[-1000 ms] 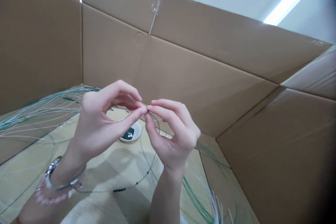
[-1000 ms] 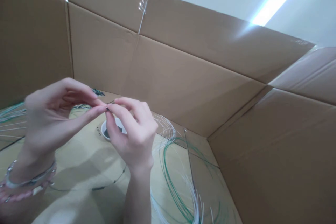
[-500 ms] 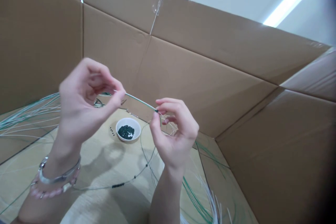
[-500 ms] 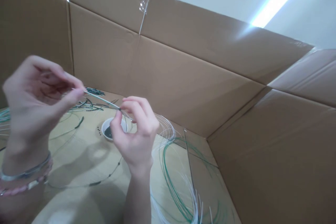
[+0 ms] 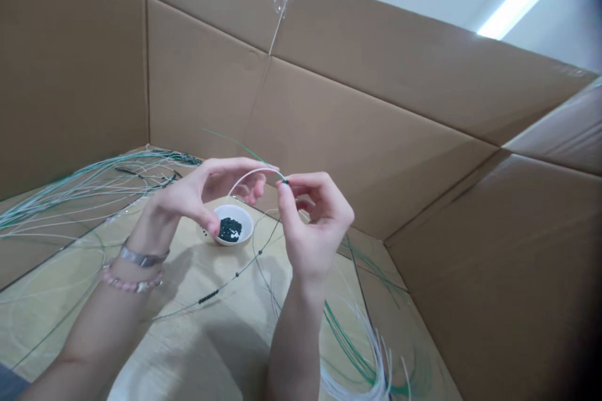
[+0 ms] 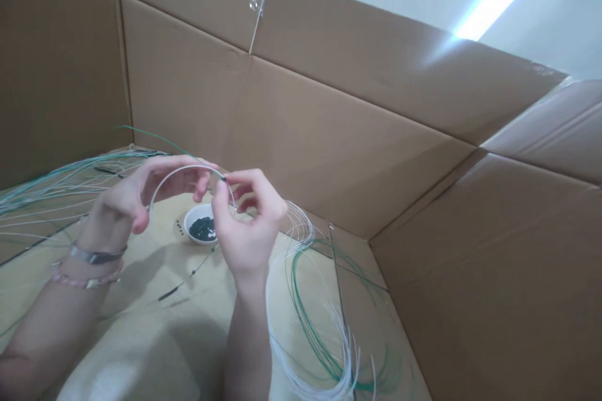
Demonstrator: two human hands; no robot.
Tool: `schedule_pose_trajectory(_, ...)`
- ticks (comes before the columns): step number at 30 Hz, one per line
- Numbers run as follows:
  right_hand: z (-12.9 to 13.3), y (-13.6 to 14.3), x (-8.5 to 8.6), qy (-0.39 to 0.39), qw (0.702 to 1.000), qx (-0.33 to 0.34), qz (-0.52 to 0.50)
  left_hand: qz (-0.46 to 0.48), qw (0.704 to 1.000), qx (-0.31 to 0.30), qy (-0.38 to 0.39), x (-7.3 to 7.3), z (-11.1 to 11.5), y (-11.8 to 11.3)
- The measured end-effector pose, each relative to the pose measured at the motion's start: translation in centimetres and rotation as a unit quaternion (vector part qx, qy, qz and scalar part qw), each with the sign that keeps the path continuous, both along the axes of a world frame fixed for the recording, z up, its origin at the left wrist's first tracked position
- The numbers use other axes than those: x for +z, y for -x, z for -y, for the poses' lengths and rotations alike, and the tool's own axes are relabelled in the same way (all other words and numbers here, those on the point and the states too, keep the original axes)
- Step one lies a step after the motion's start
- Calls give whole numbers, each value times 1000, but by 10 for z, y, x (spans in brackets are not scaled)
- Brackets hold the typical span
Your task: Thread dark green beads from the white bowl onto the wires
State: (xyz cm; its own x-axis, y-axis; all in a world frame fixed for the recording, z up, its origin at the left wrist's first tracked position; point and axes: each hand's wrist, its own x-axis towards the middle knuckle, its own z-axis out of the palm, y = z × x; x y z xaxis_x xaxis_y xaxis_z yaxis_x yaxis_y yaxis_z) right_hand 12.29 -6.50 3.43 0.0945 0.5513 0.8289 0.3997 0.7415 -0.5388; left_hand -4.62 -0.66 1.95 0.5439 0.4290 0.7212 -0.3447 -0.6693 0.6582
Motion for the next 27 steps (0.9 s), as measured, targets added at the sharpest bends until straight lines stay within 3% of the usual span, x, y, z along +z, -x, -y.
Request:
schedule_pose_trajectory(6, -9, 5, -1, 52, 992, 100, -52, -5, 998, -66, 21, -7, -5, -1)
schedule_pose_trajectory(9, -12, 9, -3, 75, 988, 124, -52, 78, 995, 25, 53, -10, -6, -9)
schedule_pose_trajectory(12, -15, 12, -6, 83, 987, 129, -54, 181, 974, 134, 29, -7, -3, -26)
schedule_pose_trajectory(17, -19, 15, -7, 80, 993, 76, -41, 242, 931, 271, 16, 0, 6, -41)
schedule_pose_trajectory(21, -19, 19, -9, 83, 995, 53, -4, 259, 908, 330, -1, 2, 7, -37)
schedule_pose_trajectory(27, -22, 21, -12, 162, 982, 82, 55, 354, 849, 392, 0, 2, -6, -16)
